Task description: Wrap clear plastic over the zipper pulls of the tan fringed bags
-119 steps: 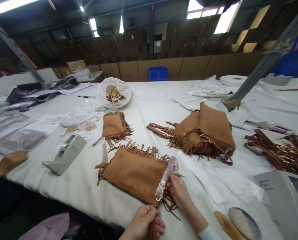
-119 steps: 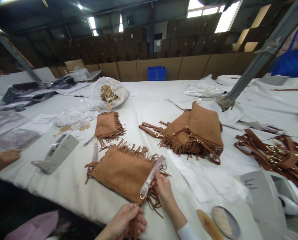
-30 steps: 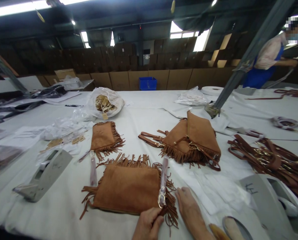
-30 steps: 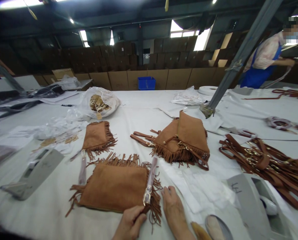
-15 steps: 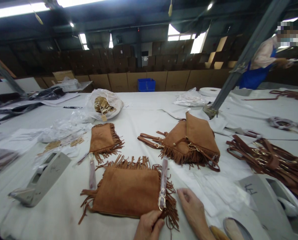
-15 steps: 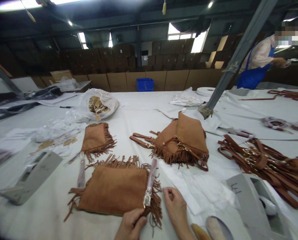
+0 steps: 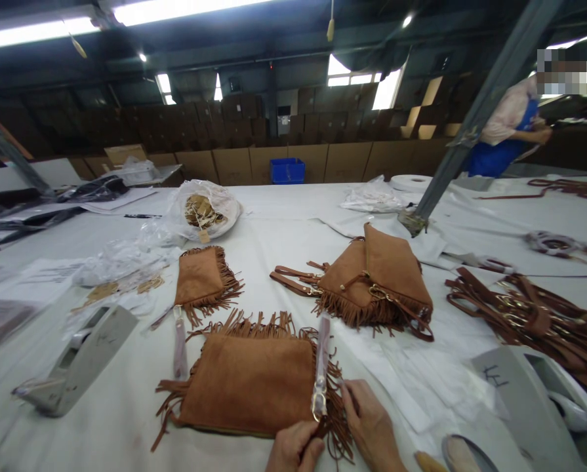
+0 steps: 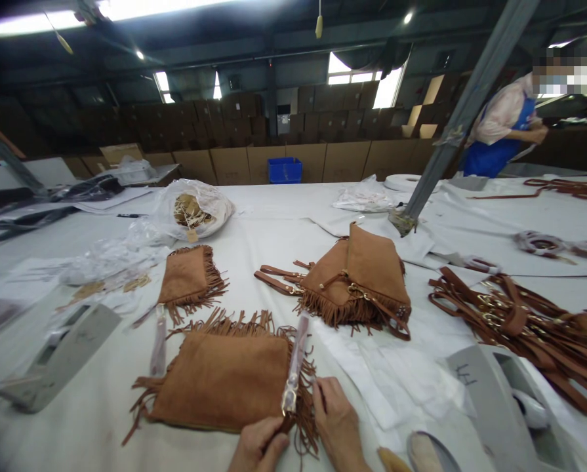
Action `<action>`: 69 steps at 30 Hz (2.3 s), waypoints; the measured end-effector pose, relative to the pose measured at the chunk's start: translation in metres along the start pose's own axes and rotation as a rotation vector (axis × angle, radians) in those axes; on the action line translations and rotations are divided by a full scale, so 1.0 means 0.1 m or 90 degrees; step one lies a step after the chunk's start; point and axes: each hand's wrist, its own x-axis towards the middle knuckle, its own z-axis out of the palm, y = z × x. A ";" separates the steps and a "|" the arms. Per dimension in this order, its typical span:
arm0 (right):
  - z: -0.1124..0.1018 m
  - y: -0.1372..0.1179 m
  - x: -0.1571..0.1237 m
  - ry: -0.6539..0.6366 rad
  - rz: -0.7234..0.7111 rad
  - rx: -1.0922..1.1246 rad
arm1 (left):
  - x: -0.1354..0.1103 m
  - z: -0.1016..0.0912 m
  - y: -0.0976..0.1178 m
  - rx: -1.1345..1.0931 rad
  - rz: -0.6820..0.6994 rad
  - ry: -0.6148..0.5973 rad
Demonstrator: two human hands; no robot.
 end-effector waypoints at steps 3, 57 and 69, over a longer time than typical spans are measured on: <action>0.01 0.01 -0.01 -0.003 -0.010 -0.012 | 0.02 -0.01 0.02 0.002 0.007 -0.020; -0.47 -0.59 -0.19 -0.036 -0.141 0.267 | 0.04 -0.14 0.19 -0.393 -0.318 0.061; -0.48 -0.73 -0.44 -0.130 -0.271 0.092 | -0.02 -0.23 0.36 -0.294 -0.317 -0.021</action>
